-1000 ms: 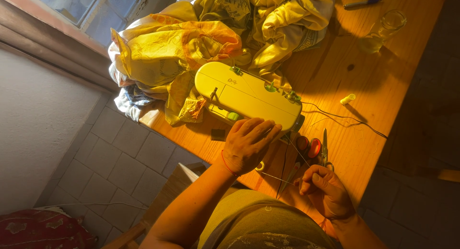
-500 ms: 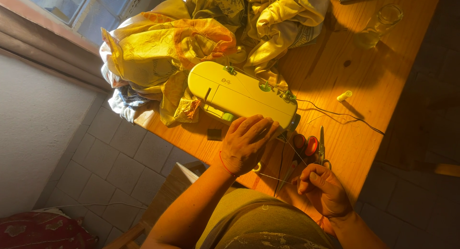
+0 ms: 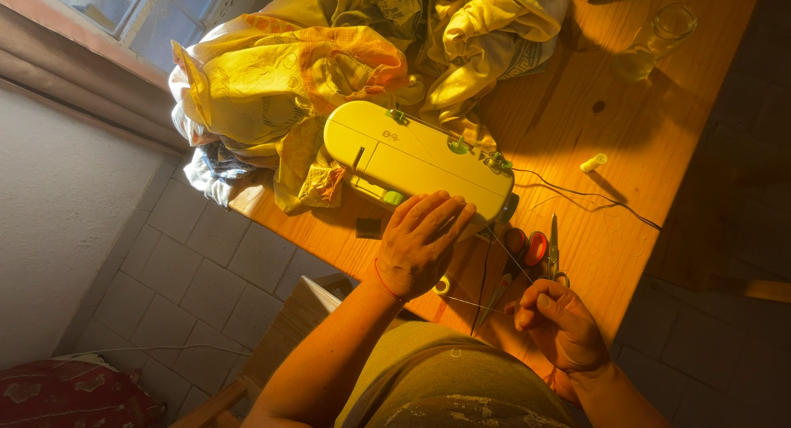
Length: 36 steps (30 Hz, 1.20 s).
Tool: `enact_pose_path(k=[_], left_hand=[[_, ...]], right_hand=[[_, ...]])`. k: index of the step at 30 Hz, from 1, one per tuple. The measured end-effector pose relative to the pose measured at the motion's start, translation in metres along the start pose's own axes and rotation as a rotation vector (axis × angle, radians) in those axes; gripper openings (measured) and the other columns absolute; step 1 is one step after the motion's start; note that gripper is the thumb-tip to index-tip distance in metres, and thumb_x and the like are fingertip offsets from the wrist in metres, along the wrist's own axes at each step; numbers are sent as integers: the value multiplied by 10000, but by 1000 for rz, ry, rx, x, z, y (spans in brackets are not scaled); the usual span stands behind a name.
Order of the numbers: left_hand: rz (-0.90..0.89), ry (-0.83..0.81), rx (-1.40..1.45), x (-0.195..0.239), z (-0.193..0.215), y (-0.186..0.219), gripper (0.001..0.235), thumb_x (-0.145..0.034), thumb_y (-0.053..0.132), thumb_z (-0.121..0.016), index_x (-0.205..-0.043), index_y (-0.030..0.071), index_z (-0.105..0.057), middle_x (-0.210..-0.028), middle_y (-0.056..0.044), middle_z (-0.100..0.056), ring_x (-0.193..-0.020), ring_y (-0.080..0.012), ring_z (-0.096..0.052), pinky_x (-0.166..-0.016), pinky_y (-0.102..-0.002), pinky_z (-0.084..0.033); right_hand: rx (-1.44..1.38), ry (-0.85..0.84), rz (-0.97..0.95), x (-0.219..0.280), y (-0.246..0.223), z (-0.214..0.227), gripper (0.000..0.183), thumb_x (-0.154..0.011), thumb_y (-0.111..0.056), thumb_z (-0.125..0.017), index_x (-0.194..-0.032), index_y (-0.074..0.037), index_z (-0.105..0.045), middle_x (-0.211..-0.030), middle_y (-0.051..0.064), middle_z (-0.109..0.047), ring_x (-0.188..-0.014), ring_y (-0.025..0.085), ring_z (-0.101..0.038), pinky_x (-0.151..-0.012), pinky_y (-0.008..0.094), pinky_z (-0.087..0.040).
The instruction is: The person threads a needle by hand, pulling thread from a spool and guiding it through the eye. They then route the thread through the tension discs and guides on a portable sewing machine, preparing it for sewing.
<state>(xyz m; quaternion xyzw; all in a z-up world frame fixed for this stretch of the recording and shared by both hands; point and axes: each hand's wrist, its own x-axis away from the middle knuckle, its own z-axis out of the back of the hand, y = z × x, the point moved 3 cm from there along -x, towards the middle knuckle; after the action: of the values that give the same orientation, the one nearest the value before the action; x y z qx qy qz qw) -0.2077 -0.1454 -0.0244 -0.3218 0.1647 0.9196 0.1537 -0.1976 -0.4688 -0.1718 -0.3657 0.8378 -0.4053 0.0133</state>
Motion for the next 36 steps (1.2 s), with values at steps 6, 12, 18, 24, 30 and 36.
enact_pose_path(k=[6, 12, 18, 24, 30, 36], left_hand=[[-56, 44, 10, 5, -1, 14, 251, -1207, 174, -694, -1430, 174, -810, -1302, -25, -827, -1146, -299, -775, -983, -464, -542], [-120, -30, 71, 6, -12, 28, 296, -1242, 119, -570, -1436, 135, -793, -1223, -25, -808, -883, -276, -668, -821, -436, -508], [-251, -38, 89, 7, -25, 39, 353, -1276, 154, -674, -1627, 159, -713, -1259, -27, -753, -912, -228, -656, -778, -421, -467], [-283, 36, 91, -16, -16, 48, 126, -1247, 133, -687, -1167, 132, -785, -1050, -25, -641, -789, -252, -538, -688, -444, -388], [-268, 15, 109, -21, -18, 42, 142, -1240, 128, -656, -1256, 66, -783, -1080, -37, -642, -790, -261, -526, -709, -452, -413], [-204, 9, 71, -22, -30, 34, 117, -1256, 177, -684, -1265, 112, -781, -1016, -2, -575, -796, -244, -543, -726, -440, -431]], right_hand=[[59, -12, 14, -1, -8, -10, 258, -1138, -242, -748, -1097, 2, -820, -779, 157, -835, -744, 239, -794, -1095, 504, -586], [66, -22, 9, 3, -13, -19, 250, -1130, -258, -763, -1083, -19, -819, -765, 192, -833, -740, 283, -758, -1109, 510, -550], [44, -67, 52, -3, -19, -34, 224, -1123, -198, -759, -1062, 6, -827, -761, 185, -834, -723, 303, -791, -1123, 567, -548], [29, -42, 12, -5, -16, -35, 261, -1139, -230, -761, -1059, 16, -797, -722, 154, -750, -685, 273, -743, -1145, 587, -553], [23, -22, 11, -5, -11, -29, 242, -1132, -203, -780, -1093, 33, -819, -737, 117, -735, -676, 270, -775, -1131, 570, -558], [-24, -11, -17, -4, 1, -9, 292, -1136, -223, -795, -1123, 69, -804, -822, 144, -708, -1121, 463, -816, -727, 335, -693]])
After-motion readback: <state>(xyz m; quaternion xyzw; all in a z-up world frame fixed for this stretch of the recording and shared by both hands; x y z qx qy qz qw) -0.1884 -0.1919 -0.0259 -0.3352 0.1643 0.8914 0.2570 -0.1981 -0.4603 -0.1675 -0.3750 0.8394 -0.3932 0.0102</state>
